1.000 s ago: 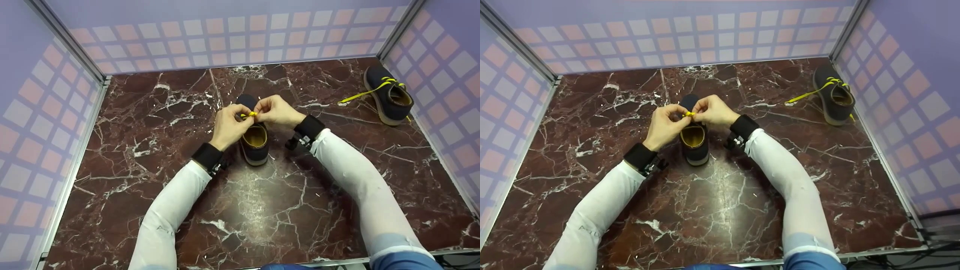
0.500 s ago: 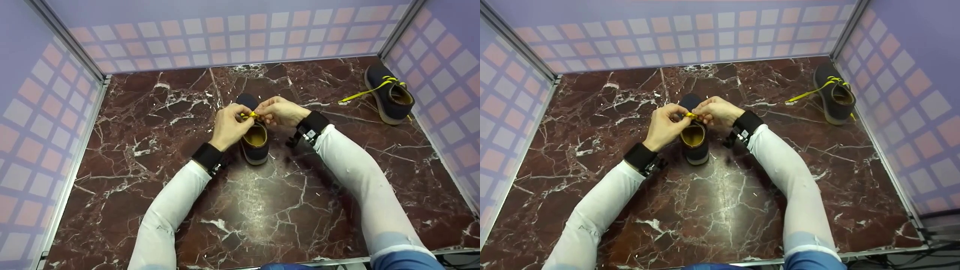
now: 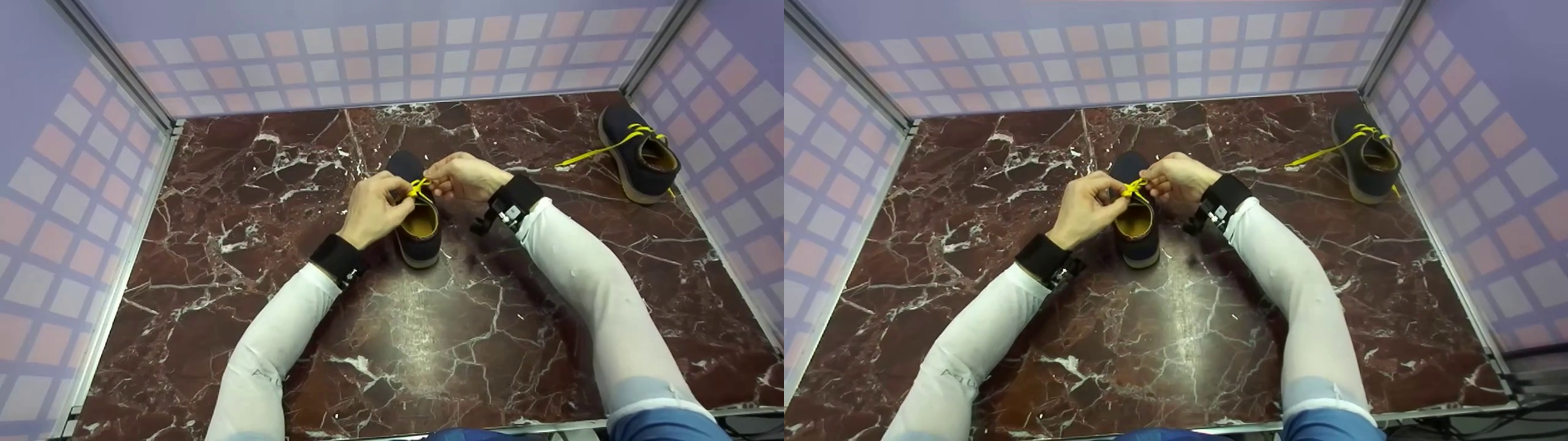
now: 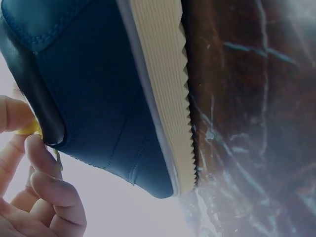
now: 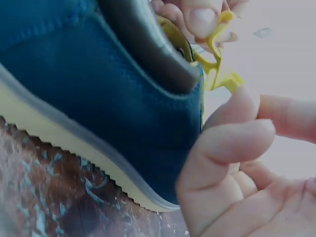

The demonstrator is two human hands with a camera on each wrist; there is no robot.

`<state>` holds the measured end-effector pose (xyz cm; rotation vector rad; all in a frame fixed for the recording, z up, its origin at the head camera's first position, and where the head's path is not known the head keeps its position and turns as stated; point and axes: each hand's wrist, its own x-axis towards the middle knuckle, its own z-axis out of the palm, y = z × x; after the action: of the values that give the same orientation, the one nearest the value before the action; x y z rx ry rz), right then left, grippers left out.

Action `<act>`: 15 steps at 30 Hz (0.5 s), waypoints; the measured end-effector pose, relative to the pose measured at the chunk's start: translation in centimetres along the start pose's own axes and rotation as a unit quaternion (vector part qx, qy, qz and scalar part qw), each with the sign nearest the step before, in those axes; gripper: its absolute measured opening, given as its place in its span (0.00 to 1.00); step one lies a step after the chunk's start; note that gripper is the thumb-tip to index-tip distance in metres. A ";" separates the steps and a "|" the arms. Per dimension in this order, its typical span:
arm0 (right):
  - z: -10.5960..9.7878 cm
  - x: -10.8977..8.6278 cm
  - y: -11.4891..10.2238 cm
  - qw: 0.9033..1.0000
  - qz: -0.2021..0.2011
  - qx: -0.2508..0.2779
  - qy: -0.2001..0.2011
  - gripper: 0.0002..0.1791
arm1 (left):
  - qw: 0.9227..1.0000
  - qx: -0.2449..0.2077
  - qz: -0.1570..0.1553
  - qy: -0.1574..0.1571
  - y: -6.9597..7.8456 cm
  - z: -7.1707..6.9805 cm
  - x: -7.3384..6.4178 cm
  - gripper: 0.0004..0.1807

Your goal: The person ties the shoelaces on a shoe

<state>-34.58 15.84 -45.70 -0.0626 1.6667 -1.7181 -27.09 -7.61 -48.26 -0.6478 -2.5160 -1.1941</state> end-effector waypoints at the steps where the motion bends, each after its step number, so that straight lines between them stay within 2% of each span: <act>1: 0.0 0.0 0.0 1.000 -0.007 0.001 0.003 0.11 | 1.000 -0.009 -0.012 0.001 -0.1 0.0 0.0 0.07; 4: -0.1 0.1 0.2 0.999 -0.036 -0.005 0.019 0.07 | 0.997 -0.051 -0.060 0.005 -0.4 -0.1 0.3 0.07; 8: 0.1 0.2 0.5 0.996 -0.067 -0.042 0.042 0.04 | 0.986 -0.115 -0.117 0.015 -0.5 -0.1 0.7 0.07; 12: 0.2 0.4 0.9 0.992 -0.082 -0.083 0.055 0.09 | 0.979 -0.143 -0.142 0.026 -0.5 0.0 1.2 0.06; 15: 0.2 0.4 1.1 0.990 -0.088 -0.093 0.060 0.14 | 0.974 -0.166 -0.151 0.037 -0.4 0.2 1.4 0.06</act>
<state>-34.26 15.53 -46.82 -0.2029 1.9587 -1.7176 -28.51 -7.29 -48.00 -0.2876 -2.4329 -1.7369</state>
